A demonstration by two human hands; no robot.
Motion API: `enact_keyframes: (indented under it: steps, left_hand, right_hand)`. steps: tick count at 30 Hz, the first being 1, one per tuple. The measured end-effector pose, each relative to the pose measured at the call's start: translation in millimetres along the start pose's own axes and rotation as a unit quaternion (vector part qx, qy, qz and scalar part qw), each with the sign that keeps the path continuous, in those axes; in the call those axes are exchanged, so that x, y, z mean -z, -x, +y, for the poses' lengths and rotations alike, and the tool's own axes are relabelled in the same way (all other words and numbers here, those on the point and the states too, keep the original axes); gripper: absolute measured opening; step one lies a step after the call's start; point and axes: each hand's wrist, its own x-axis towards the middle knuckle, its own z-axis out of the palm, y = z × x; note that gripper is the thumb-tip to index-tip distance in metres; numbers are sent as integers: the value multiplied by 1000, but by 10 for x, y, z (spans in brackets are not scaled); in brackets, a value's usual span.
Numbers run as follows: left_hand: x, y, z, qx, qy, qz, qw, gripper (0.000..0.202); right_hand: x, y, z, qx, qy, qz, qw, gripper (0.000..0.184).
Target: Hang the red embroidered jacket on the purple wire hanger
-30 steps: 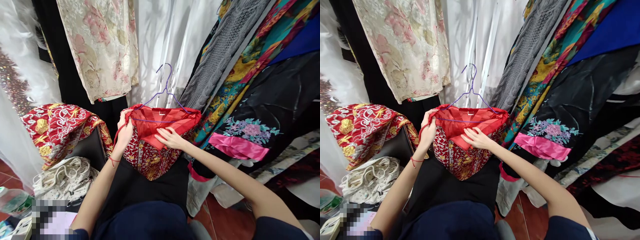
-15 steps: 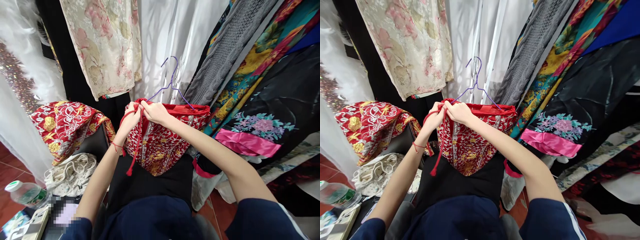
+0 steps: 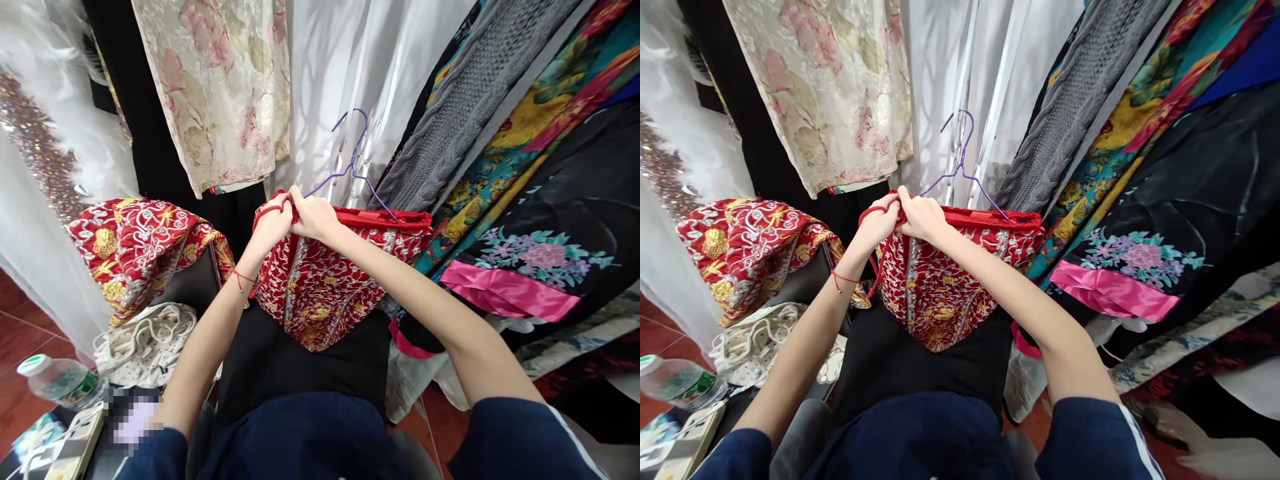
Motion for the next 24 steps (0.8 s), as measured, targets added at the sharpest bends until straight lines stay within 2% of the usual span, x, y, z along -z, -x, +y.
enact_keyframes:
  steps: [2,4,6,10,13,16,19,22,24]
  left_hand:
    - [-18,11,13,-6,-21,-9,1000,33]
    - [-14,25,12,1,-31,7,1000,34]
    - [4,42,6,4,-32,33,999,32]
    - [32,118,0,-33,-5,81,996,29]
    - [23,271,-66,-37,27,103,994,36]
    - [-8,492,-293,-17,39,124,991,45]
    - [-71,702,-652,17,22,130,991,36]
    - [-172,851,-991,94,34,62,993,15]
    - [-253,910,-1146,134,45,21,990,10]
  right_hand:
    - [-15,-28,-46,-31,-9,-6,999,47]
    - [-40,-60,-81,-39,-11,-14,999,41]
    - [-64,-88,-100,-27,-9,-11,1000,39]
    - [-94,-130,-75,7,10,20,1000,39]
    - [-127,-170,-2,30,30,29,999,37]
    - [-187,-231,106,56,61,38,996,35]
    - [-272,-305,212,83,84,66,991,35]
    - [-366,-374,285,90,76,89,989,37]
    - [-417,-408,314,93,61,96,989,38]
